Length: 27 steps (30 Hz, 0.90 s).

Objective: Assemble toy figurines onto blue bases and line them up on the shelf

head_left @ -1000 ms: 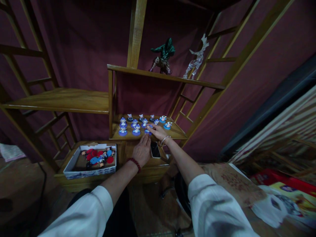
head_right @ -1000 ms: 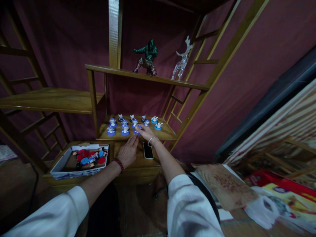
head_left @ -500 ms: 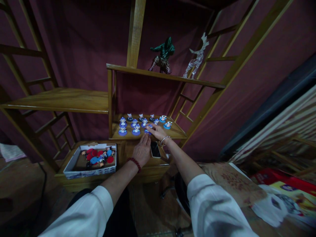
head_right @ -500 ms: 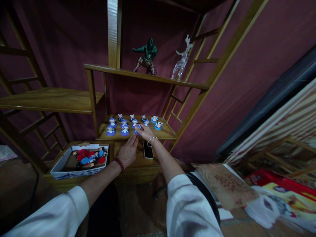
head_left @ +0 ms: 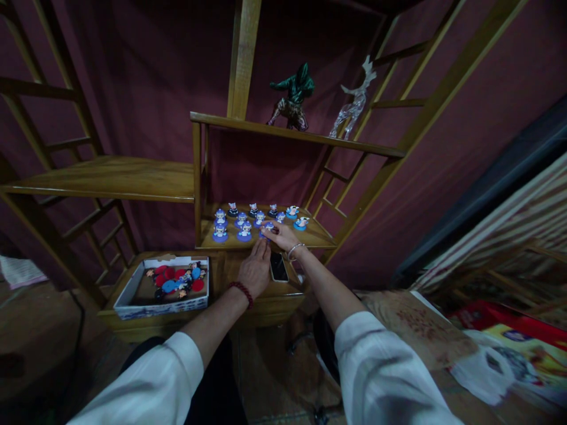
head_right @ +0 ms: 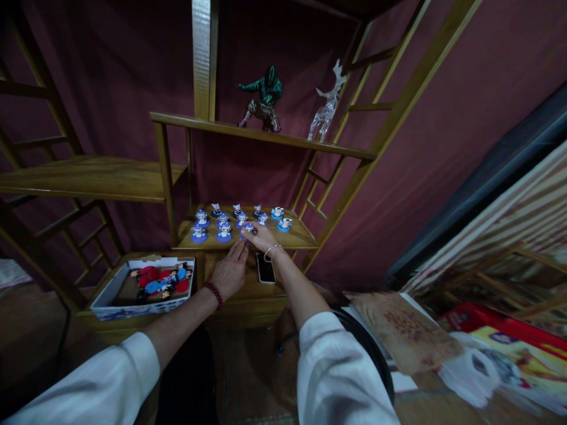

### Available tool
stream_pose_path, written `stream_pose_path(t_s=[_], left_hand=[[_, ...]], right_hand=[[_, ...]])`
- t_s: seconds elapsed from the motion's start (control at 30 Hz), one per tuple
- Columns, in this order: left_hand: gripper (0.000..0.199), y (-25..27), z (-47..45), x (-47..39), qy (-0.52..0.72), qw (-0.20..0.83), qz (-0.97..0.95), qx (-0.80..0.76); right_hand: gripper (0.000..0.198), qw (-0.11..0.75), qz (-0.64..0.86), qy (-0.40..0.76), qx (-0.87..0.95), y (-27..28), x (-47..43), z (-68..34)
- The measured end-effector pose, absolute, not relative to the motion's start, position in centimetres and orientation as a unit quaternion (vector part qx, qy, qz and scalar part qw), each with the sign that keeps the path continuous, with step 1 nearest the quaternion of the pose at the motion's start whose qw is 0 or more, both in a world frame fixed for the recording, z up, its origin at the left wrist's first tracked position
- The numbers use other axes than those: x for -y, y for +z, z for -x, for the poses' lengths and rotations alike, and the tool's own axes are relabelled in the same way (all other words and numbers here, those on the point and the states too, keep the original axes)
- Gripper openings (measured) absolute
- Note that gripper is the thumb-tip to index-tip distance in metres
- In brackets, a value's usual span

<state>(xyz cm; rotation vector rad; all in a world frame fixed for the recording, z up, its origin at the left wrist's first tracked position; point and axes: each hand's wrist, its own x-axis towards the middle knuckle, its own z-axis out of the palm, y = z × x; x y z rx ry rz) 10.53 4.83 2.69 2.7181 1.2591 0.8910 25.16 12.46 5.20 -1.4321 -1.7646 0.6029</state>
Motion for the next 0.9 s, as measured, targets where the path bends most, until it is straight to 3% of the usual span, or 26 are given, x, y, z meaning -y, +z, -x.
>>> stream_pose_path(t_s=[0.9], left_hand=[[0.055,2.50,-10.59,-4.87,0.282,0.004,-0.872,-0.399]], right_hand=[[0.033,0.398,0.551,0.244,0.692,4.90,-12.55,-24.99]])
